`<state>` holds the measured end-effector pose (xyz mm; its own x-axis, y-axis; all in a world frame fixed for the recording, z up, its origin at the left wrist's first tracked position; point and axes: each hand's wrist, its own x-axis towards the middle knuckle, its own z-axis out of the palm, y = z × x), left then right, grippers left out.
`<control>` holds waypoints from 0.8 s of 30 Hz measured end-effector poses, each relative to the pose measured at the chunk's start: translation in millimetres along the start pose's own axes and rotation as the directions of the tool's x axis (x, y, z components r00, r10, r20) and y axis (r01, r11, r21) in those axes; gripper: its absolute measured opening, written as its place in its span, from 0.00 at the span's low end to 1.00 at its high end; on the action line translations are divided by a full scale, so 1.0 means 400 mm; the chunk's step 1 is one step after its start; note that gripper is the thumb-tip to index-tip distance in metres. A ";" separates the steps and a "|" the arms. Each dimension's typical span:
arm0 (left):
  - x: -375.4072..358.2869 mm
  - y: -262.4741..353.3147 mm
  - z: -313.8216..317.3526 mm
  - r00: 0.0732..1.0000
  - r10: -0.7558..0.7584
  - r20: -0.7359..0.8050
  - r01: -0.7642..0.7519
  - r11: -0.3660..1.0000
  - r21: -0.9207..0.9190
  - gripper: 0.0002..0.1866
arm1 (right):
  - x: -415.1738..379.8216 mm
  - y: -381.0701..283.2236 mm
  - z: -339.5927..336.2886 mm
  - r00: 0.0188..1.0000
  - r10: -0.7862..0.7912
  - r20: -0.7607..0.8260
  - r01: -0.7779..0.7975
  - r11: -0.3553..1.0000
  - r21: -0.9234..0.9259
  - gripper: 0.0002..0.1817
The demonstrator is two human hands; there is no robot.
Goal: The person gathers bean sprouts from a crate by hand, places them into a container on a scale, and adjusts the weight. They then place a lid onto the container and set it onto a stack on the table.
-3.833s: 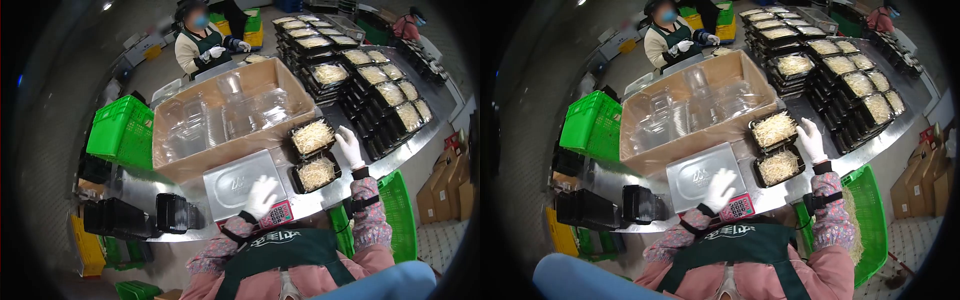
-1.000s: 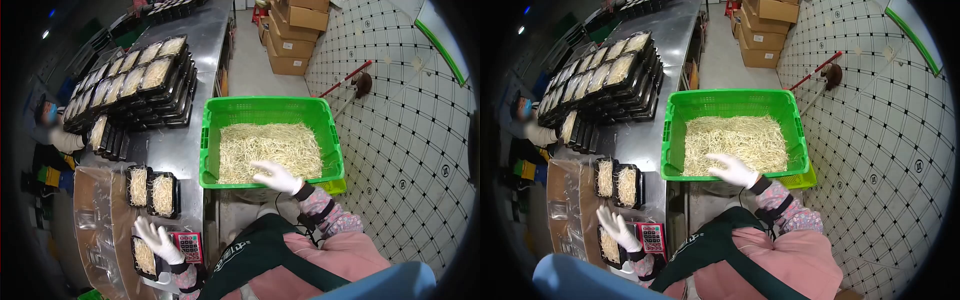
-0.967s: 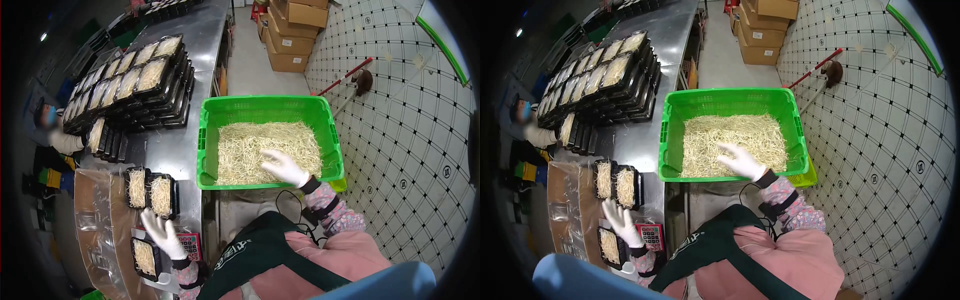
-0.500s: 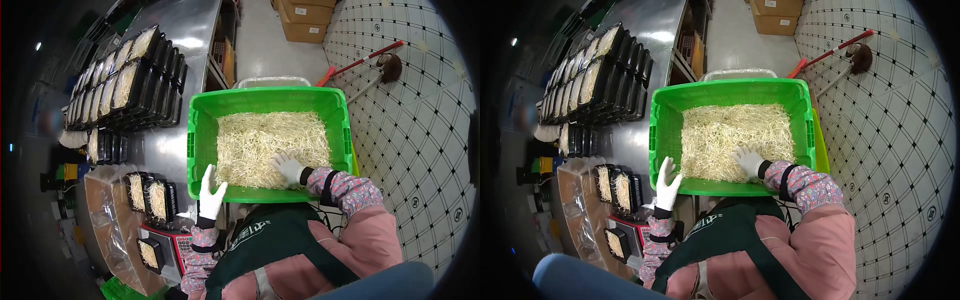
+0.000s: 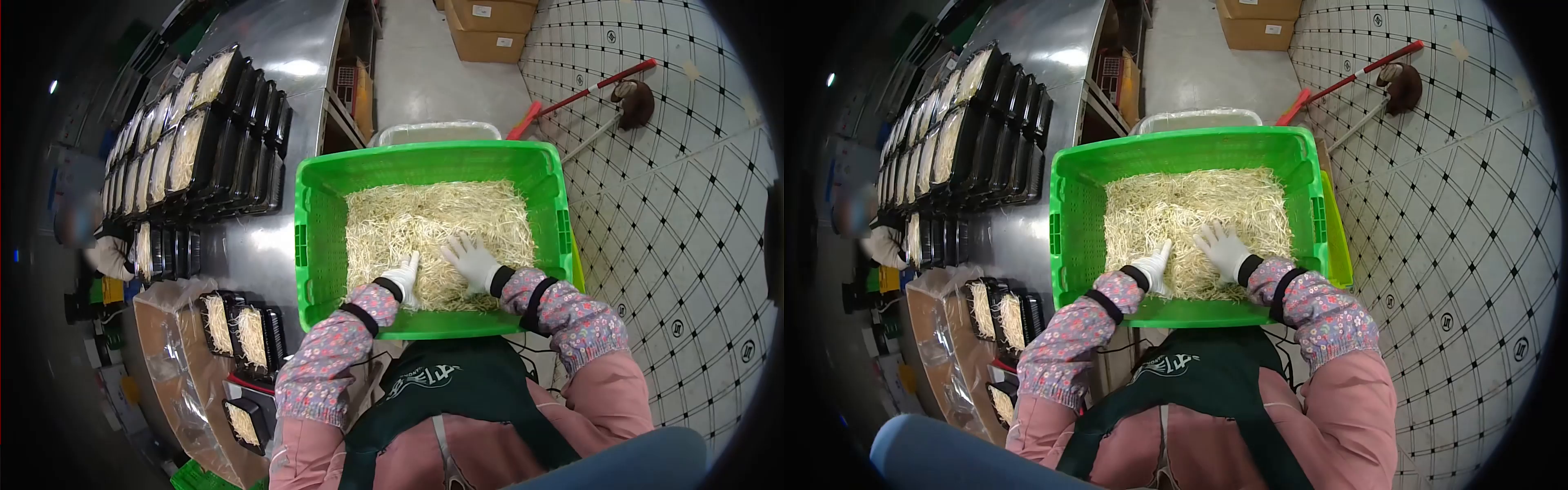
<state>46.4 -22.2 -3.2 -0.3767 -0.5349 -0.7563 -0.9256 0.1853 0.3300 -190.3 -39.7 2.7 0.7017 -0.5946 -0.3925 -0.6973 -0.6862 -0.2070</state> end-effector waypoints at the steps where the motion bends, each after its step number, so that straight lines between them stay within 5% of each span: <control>1: 0.010 0.026 -0.009 0.995 -0.057 0.078 0.057 0.998 0.005 0.77 | 0.002 0.001 -0.010 0.999 -0.011 0.039 0.013 0.999 -0.035 0.67; 2: 0.048 0.039 0.010 0.988 -0.117 0.096 0.115 0.993 0.032 0.78 | -0.004 -0.004 -0.017 0.999 -0.023 -0.044 0.018 0.993 -0.117 0.55; 3: 0.085 0.048 0.035 0.978 -0.179 0.112 0.173 0.983 0.059 0.78 | 0.005 -0.002 0.002 0.999 -0.020 -0.043 0.015 0.993 -0.113 0.55; 5: 0.128 0.067 0.064 0.973 -0.200 0.111 0.185 0.974 0.129 0.77 | 0.036 0.003 0.057 0.999 0.009 -0.030 -0.006 0.995 0.097 0.43; 6: 0.196 0.042 0.134 0.960 -0.269 0.081 0.250 0.949 0.190 0.77 | 0.026 0.005 0.051 0.979 -0.018 -0.203 0.043 0.992 0.122 0.30; 7: 0.235 0.024 0.176 0.942 -0.334 0.045 0.313 0.916 0.249 0.77 | 0.029 0.015 0.053 0.979 -0.017 -0.203 0.044 0.991 0.129 0.30; 8: 0.214 0.026 0.158 0.970 -0.237 -0.055 0.243 0.960 0.140 0.56 | 0.035 0.033 0.055 0.988 -0.008 -0.156 0.037 0.983 0.180 0.25; 9: 0.209 0.021 0.149 0.970 -0.238 -0.054 0.243 0.959 0.143 0.56 | 0.038 0.052 0.048 0.994 -0.002 -0.109 0.027 0.974 0.227 0.20; 12: 0.160 0.015 0.084 0.987 -0.063 -0.148 0.076 0.994 0.084 0.12 | 0.034 0.111 0.012 0.991 0.137 -0.015 -0.115 0.882 0.457 0.21; 15: 0.099 -0.007 0.034 0.985 0.007 -0.173 0.026 0.982 0.188 0.12 | -0.002 0.172 -0.057 0.956 0.291 -0.044 -0.219 0.803 0.554 0.28; 17: 0.042 0.015 0.021 0.940 0.190 -0.282 -0.120 0.961 0.248 0.09 | 0.000 0.187 -0.095 0.955 0.296 -0.010 -0.239 0.790 0.565 0.29; 19: 0.033 0.074 0.042 0.868 0.286 -0.406 -0.243 0.958 0.155 0.08 | 0.011 0.179 -0.093 0.955 0.295 0.021 -0.254 0.782 0.569 0.31; 21: 0.035 0.146 0.055 0.816 0.219 -0.535 -0.170 0.975 0.141 0.08 | 0.038 0.132 -0.042 0.962 0.214 -0.172 -0.083 0.823 0.562 0.32; 22: 0.046 0.156 0.038 0.940 0.094 -0.329 -0.058 0.992 0.116 0.17 | 0.050 0.109 -0.031 0.975 0.221 -0.032 -0.172 0.837 0.519 0.36; 24: -0.003 0.136 0.022 0.926 0.103 -0.363 -0.101 0.995 0.024 0.19 | 0.047 0.075 -0.003 0.977 0.160 -0.144 -0.096 0.922 0.375 0.35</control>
<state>-3.8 -4.3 10.5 -0.4310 -0.7757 -0.4610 -0.8832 0.2581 0.3916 -197.8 -71.9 -9.8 0.5947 -0.7508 -0.2876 -0.7650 -0.4185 -0.4894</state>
